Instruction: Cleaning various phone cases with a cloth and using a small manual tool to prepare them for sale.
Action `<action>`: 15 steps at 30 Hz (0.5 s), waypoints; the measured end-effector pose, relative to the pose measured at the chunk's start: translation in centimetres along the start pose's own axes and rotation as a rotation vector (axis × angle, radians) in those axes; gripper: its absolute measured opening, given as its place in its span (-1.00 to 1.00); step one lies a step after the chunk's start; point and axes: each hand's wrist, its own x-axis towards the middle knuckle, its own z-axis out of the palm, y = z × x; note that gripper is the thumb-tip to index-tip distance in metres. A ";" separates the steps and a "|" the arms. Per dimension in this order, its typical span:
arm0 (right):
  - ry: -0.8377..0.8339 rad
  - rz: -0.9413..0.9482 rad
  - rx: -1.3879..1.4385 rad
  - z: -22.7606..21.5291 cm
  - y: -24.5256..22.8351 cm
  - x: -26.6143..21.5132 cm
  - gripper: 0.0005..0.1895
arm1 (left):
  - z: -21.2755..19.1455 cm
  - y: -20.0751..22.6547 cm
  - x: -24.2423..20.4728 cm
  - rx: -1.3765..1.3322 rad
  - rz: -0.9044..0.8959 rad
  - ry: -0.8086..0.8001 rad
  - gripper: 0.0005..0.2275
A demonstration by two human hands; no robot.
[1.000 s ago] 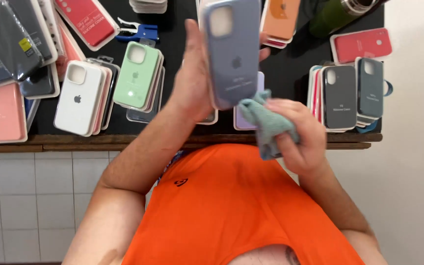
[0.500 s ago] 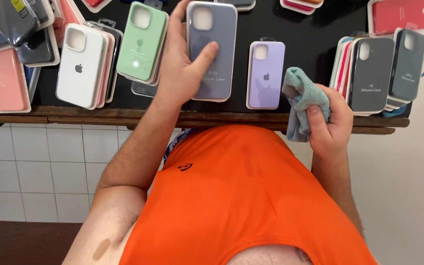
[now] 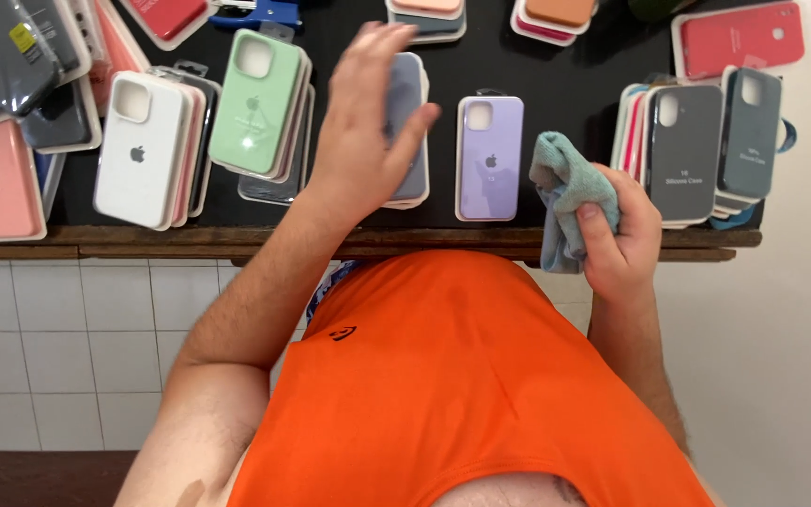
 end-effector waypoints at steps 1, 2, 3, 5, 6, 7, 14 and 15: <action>0.008 0.006 -0.003 -0.1 0.1 0.1 -0.56 | 0.6 0.9 1.7 -0.005 0.005 -0.007 -0.48; -0.005 0.006 -0.016 -0.1 0.2 0.2 -0.56 | 1.1 1.9 3.3 0.028 0.057 -0.118 -0.53; -0.018 0.006 -0.028 -0.2 0.1 0.3 -0.57 | 1.6 3.0 5.0 0.061 0.110 -0.228 -0.58; -0.019 -0.006 -0.064 -0.3 0.1 -0.1 -0.54 | 5.6 2.1 8.4 0.086 0.161 -0.212 -0.68; -0.022 -0.023 -0.103 -0.6 0.2 0.2 -0.52 | 7.5 1.8 10.9 0.110 0.214 -0.188 -0.78; -0.002 -0.039 -0.110 -0.7 -0.1 0.5 -0.52 | 10.5 -0.5 13.3 0.114 0.239 -0.181 -0.78; 0.003 0.016 -0.030 -1.2 -0.4 -0.8 -0.55 | 22.9 -11.0 25.4 0.341 -0.037 -0.245 -0.34; -0.014 0.034 -0.025 -1.3 -0.3 -0.9 -0.55 | 22.8 -11.5 26.2 0.270 -0.126 -0.301 -0.29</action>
